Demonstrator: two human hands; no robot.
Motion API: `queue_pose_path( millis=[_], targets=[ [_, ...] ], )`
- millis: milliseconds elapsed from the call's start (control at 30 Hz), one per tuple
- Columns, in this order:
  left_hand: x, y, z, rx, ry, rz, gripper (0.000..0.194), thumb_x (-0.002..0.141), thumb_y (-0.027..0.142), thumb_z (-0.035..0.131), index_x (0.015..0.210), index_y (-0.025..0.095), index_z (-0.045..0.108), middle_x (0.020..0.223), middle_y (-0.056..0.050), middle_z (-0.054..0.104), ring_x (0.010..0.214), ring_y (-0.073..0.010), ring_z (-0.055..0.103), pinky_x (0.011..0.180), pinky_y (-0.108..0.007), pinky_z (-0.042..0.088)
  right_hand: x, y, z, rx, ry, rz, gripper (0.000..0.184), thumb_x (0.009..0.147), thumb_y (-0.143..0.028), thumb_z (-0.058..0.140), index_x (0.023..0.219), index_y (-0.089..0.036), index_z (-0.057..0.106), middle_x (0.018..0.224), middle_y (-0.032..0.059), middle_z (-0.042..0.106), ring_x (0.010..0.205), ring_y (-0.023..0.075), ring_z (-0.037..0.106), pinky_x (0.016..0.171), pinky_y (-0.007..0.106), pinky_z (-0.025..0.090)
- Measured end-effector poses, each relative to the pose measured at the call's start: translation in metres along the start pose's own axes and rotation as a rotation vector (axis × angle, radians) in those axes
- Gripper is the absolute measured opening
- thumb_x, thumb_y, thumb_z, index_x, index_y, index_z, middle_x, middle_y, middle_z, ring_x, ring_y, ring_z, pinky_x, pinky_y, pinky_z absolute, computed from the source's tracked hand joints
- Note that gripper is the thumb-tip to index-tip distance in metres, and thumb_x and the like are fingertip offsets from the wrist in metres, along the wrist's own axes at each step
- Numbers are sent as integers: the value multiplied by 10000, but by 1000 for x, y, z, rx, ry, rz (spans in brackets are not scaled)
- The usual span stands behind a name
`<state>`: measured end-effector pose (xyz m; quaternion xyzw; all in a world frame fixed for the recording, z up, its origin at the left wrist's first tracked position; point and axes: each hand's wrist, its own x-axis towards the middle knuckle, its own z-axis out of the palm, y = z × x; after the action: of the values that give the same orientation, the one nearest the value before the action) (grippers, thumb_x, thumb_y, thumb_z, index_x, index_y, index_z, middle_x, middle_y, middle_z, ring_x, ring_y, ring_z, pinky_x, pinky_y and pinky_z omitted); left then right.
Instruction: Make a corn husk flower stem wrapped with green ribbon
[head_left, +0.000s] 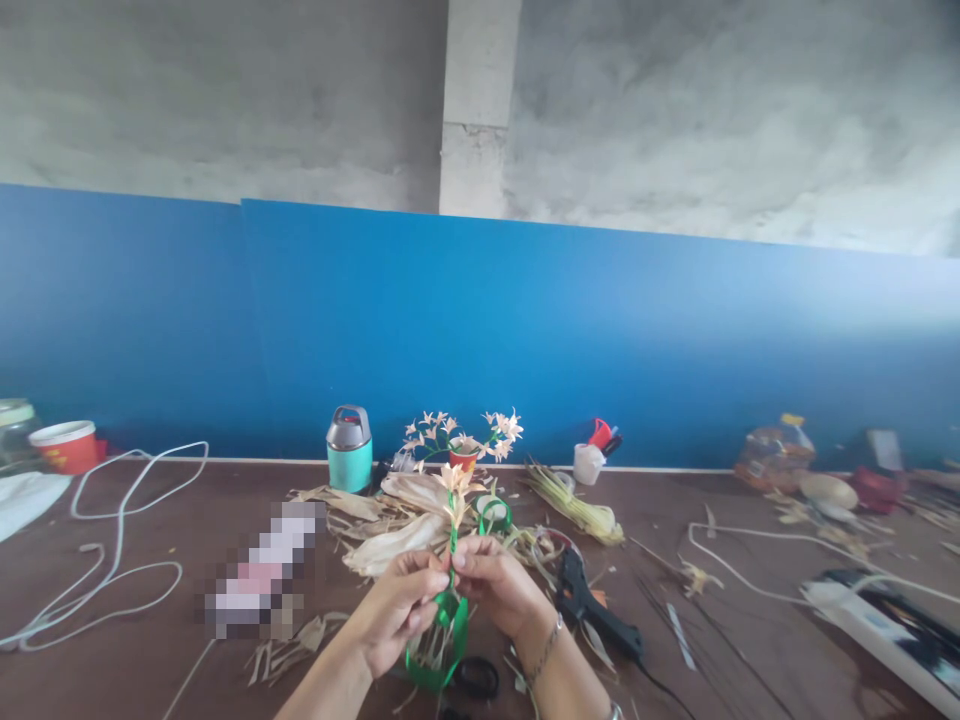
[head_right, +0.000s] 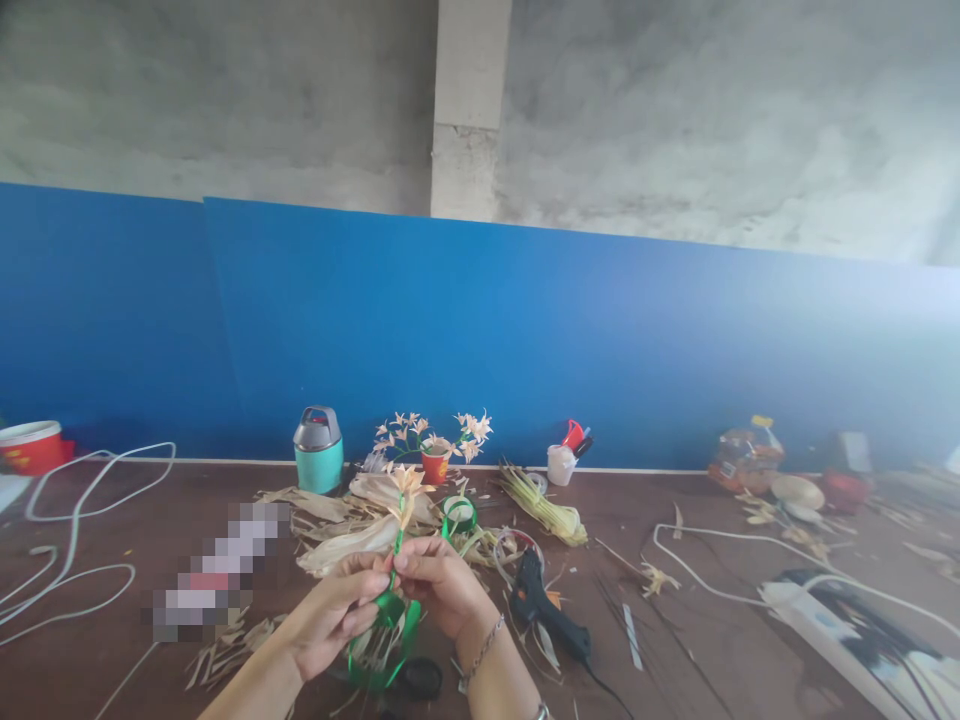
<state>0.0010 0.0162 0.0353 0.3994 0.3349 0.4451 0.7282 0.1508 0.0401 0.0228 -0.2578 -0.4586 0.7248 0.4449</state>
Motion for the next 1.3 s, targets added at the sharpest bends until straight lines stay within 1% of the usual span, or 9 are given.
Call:
queue_pose_path(
  millis=[300, 533, 633, 700, 833, 1000, 1100, 1200, 1300],
  targets=[
    [3, -1, -3, 144, 62, 32, 337, 496, 362, 769, 537, 173, 492, 386, 125, 334, 301, 4, 205, 356, -180, 66, 1, -1, -4, -93, 81, 16, 304, 559, -396, 813, 582, -120, 689, 489, -16, 535, 448, 54, 365, 455, 205, 185],
    [10, 0, -6, 328, 180, -12, 171, 549, 213, 711, 521, 156, 552, 288, 122, 321, 265, -17, 191, 344, -205, 27, 3, -5, 0, -246, 184, 34, 316, 490, -386, 832, 528, -122, 662, 475, -29, 521, 452, 60, 356, 474, 225, 216],
    [14, -3, -8, 357, 236, 9, 179, 523, 163, 711, 489, 148, 535, 309, 116, 354, 293, -8, 207, 364, -194, 34, 6, -5, 2, -325, 235, 27, 323, 479, -390, 828, 491, -129, 637, 417, -48, 468, 436, 63, 323, 473, 239, 207],
    [14, -5, -8, 351, 242, -11, 208, 536, 186, 700, 489, 169, 498, 303, 125, 326, 287, -14, 200, 362, -196, 37, 6, -5, 3, -370, 251, 36, 309, 490, -379, 822, 504, -129, 641, 409, -50, 461, 434, 66, 318, 471, 242, 202],
    [10, -5, -8, 302, 188, -91, 223, 565, 283, 654, 545, 215, 443, 317, 149, 239, 277, -28, 150, 348, -205, 34, 5, -6, 4, -416, 245, 49, 303, 499, -375, 814, 538, -126, 646, 445, -41, 492, 453, 70, 338, 474, 237, 211],
    [5, 1, -8, 292, 143, -85, 229, 551, 314, 601, 537, 213, 396, 431, 119, 331, 318, -16, 160, 363, -209, 33, 2, -9, 1, -415, 193, 77, 348, 535, -459, 755, 582, -138, 630, 477, -38, 502, 468, 81, 397, 484, 227, 279],
    [7, -1, -10, 362, 163, -64, 170, 586, 295, 563, 525, 215, 426, 384, 113, 318, 310, -35, 181, 370, -220, 48, 0, -10, 2, -453, 161, 97, 327, 582, -457, 708, 644, -144, 634, 535, -17, 562, 499, 110, 480, 513, 236, 350],
    [11, -6, -11, 469, 213, -19, 101, 573, 217, 583, 518, 199, 499, 335, 107, 334, 318, -54, 220, 381, -227, 87, 0, -9, 3, -542, 145, 98, 249, 614, -388, 679, 615, -147, 613, 517, -17, 566, 503, 127, 503, 530, 247, 381],
    [14, -9, -10, 550, 256, 59, 87, 526, 140, 599, 477, 172, 534, 389, 69, 444, 391, -72, 321, 414, -225, 155, 0, -6, 3, -662, 182, 69, 158, 634, -251, 632, 532, -149, 567, 481, -24, 546, 486, 111, 464, 499, 226, 338]
  ],
)
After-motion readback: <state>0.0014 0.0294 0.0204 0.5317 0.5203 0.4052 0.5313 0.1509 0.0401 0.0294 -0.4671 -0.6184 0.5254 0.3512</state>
